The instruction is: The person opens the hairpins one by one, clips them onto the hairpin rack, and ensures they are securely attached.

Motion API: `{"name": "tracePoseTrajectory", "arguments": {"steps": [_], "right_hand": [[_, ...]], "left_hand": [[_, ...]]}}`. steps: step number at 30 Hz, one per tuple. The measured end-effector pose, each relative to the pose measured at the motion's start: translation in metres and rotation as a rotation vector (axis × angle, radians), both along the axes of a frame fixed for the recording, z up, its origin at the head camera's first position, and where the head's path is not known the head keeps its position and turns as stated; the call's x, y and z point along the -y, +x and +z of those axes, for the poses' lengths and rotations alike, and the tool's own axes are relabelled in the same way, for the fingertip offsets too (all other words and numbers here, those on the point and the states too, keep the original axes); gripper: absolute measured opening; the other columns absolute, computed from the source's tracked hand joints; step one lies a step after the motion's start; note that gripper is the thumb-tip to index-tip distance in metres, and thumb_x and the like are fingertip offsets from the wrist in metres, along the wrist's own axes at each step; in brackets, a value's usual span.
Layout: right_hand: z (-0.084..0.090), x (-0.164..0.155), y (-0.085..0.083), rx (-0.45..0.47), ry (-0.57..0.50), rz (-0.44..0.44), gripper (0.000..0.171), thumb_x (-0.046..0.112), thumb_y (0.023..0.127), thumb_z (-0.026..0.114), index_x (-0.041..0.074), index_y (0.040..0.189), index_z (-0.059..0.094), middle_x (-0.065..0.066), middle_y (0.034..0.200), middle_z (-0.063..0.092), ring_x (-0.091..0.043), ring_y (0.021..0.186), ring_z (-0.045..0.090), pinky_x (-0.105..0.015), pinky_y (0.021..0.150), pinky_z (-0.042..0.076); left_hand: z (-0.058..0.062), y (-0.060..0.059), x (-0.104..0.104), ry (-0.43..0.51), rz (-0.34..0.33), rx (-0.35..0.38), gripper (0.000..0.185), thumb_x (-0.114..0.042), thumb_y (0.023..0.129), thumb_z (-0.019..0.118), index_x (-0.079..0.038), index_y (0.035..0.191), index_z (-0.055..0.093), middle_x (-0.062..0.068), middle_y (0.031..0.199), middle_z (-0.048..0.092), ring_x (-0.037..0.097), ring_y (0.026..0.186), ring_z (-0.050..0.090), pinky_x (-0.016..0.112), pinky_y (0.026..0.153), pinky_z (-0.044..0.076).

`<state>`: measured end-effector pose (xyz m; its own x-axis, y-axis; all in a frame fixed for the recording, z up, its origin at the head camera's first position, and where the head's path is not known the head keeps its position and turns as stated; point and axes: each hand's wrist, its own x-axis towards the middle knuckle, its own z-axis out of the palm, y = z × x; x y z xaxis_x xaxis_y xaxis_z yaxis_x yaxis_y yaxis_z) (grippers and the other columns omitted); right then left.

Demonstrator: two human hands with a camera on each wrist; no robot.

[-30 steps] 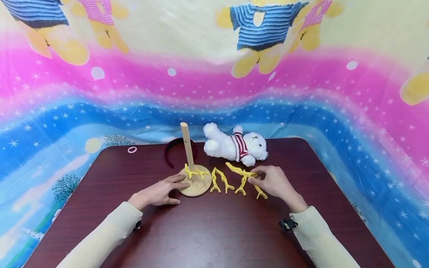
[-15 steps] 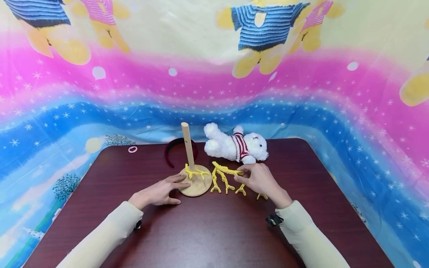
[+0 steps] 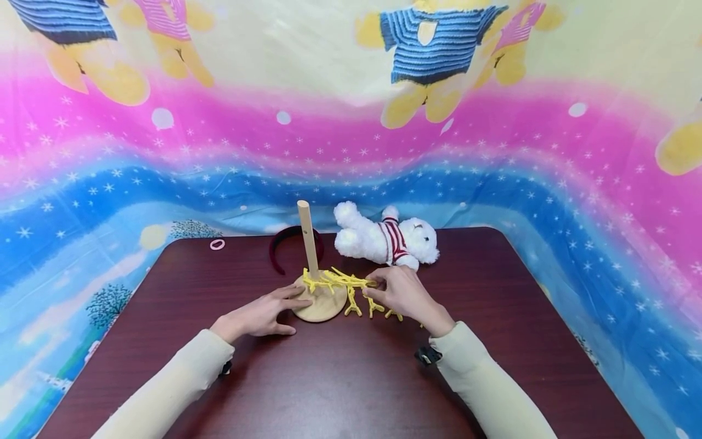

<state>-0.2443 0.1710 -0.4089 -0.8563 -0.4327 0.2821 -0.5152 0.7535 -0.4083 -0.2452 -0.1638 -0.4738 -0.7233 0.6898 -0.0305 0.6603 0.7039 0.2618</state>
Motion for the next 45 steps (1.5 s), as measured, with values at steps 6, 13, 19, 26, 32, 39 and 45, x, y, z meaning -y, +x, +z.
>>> {"name": "tracePoseTrajectory", "arguments": {"steps": [6,13,19,26,32,39,45], "right_hand": [[-0.001,0.014,-0.001,-0.014,0.016,0.005,0.013,0.035,0.080,0.073,0.026,0.090,0.074,0.018,0.071,0.065,0.002,0.057,0.052,-0.020,0.057,0.043],[-0.005,0.027,-0.005,-0.042,0.025,0.022,0.014,0.033,0.080,0.073,0.024,0.091,0.075,0.015,0.073,0.068,0.002,0.059,0.053,-0.020,0.058,0.042],[-0.005,0.038,-0.009,-0.093,0.050,0.025,0.016,0.031,0.080,0.073,0.019,0.091,0.075,0.010,0.075,0.070,-0.003,0.063,0.058,-0.022,0.060,0.043],[-0.006,0.051,-0.013,-0.051,0.018,0.011,0.015,0.031,0.080,0.073,0.019,0.090,0.075,0.010,0.075,0.070,-0.002,0.060,0.053,-0.020,0.055,0.043],[-0.007,0.060,-0.017,-0.072,0.011,0.001,0.018,0.031,0.079,0.075,0.018,0.091,0.075,0.006,0.079,0.072,-0.003,0.063,0.059,-0.023,0.058,0.046],[-0.008,0.067,-0.018,-0.073,-0.007,0.000,0.017,0.031,0.079,0.074,0.017,0.089,0.075,0.006,0.076,0.072,-0.001,0.060,0.056,-0.021,0.055,0.044],[-0.010,0.070,-0.018,-0.078,-0.007,-0.020,0.017,0.032,0.079,0.074,0.018,0.088,0.075,0.006,0.076,0.072,-0.003,0.061,0.059,-0.022,0.057,0.045]], "left_hand": [[0.000,0.001,0.000,-0.004,-0.003,-0.004,0.066,-0.040,0.080,0.072,-0.027,0.140,0.045,0.010,0.153,0.030,0.029,0.142,0.027,0.043,0.110,0.034],[0.000,0.001,0.000,0.003,-0.012,-0.006,0.066,-0.039,0.080,0.072,-0.026,0.140,0.046,0.012,0.153,0.030,0.030,0.142,0.027,0.044,0.110,0.034],[0.000,0.001,0.000,0.004,-0.013,-0.011,0.066,-0.039,0.080,0.072,-0.026,0.140,0.046,0.012,0.153,0.030,0.030,0.142,0.027,0.044,0.110,0.034],[0.000,0.001,0.000,-0.010,-0.005,0.003,0.067,-0.041,0.080,0.071,-0.027,0.140,0.045,0.011,0.153,0.029,0.030,0.143,0.025,0.044,0.110,0.033],[0.001,0.000,-0.001,-0.014,-0.011,-0.010,0.067,-0.041,0.080,0.072,-0.027,0.140,0.045,0.012,0.153,0.030,0.031,0.142,0.026,0.044,0.110,0.034],[0.000,-0.001,-0.001,-0.014,-0.008,-0.010,0.067,-0.041,0.080,0.072,-0.027,0.140,0.045,0.012,0.153,0.030,0.030,0.142,0.026,0.044,0.110,0.035],[-0.001,-0.002,-0.001,-0.016,-0.006,-0.014,0.067,-0.041,0.079,0.072,-0.027,0.139,0.046,0.013,0.153,0.030,0.030,0.142,0.026,0.043,0.110,0.034]]}}
